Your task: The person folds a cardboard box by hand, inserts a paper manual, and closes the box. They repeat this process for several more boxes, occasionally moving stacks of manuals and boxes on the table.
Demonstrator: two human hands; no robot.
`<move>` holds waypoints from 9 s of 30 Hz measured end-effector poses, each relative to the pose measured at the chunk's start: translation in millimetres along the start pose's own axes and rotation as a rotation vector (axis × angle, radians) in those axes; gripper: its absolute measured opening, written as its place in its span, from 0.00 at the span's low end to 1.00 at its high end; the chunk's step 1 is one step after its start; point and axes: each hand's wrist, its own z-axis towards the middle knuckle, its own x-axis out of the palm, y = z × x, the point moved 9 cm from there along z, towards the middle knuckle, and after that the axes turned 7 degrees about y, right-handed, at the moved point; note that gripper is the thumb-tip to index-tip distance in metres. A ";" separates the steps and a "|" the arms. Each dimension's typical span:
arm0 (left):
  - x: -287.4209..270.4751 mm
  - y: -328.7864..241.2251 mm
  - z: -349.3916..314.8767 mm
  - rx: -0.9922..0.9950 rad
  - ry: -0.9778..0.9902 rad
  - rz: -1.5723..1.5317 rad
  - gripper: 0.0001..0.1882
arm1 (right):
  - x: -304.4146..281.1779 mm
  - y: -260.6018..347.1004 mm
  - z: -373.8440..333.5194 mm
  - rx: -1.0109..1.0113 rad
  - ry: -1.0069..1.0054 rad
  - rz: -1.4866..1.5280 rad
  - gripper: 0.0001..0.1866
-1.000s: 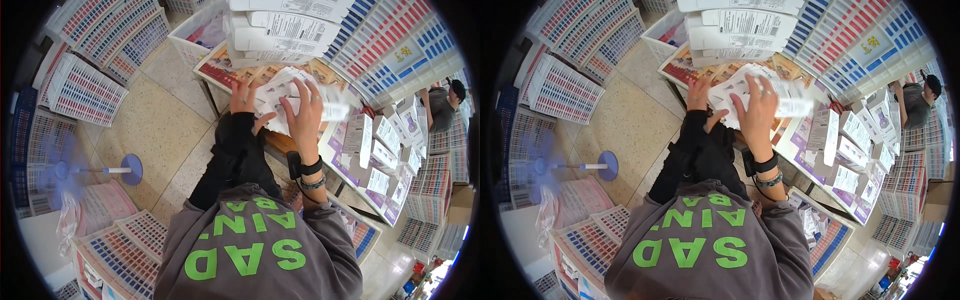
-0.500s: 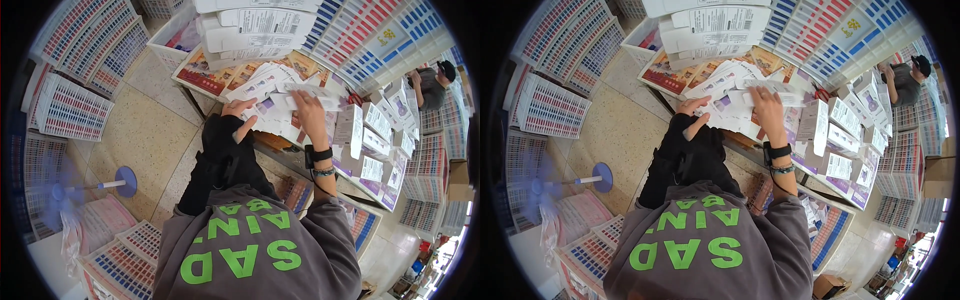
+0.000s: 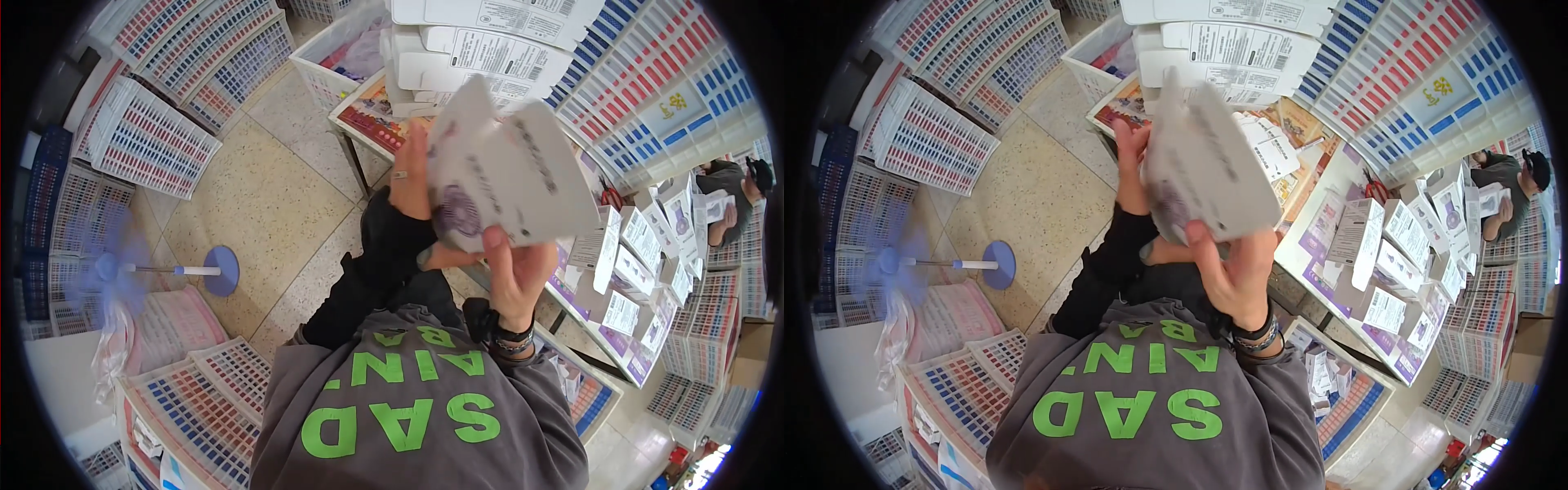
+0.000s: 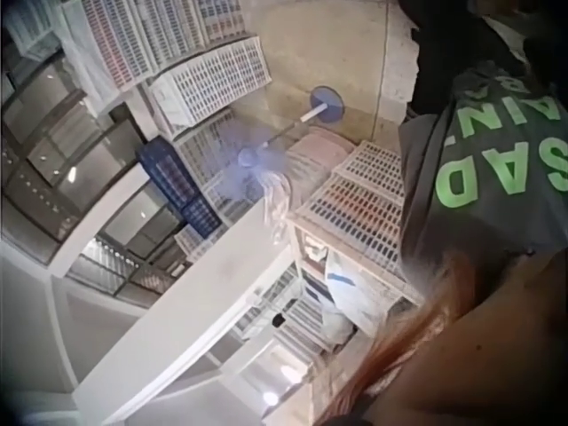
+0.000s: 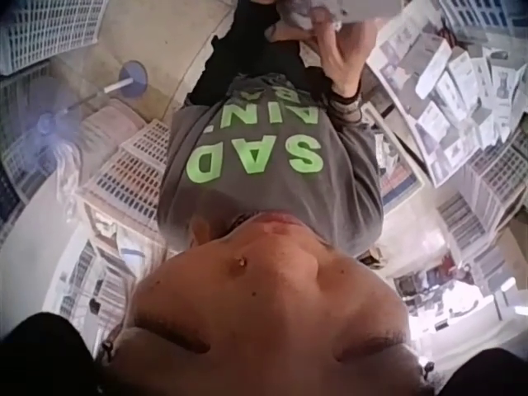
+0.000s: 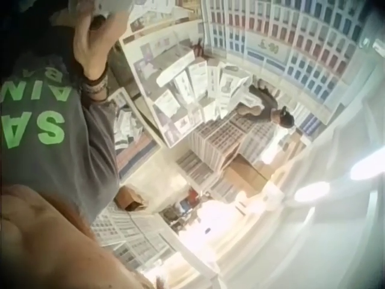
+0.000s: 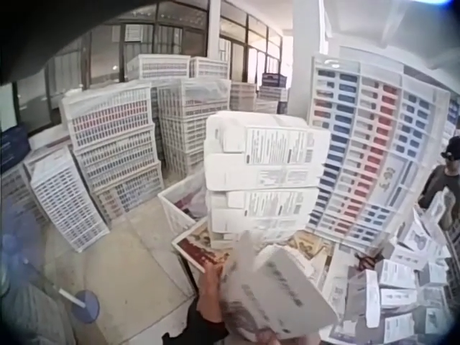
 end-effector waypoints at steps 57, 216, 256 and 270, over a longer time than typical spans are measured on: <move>5.1 33.9 -79.8 -0.149 0.142 -0.719 0.40 | 11.1 42.3 27.6 -0.709 0.339 0.566 0.32; -24.5 -35.5 -28.1 0.422 0.068 0.342 0.32 | 5.0 69.5 29.6 -0.568 0.223 -0.410 0.15; 28.0 49.1 -14.0 -0.008 0.411 0.684 0.52 | -248.2 1.9 -93.8 0.306 -0.532 -0.239 0.32; 38.0 218.9 -26.1 -0.875 0.571 1.048 0.72 | -599.4 -228.5 27.8 0.127 -0.724 0.135 0.17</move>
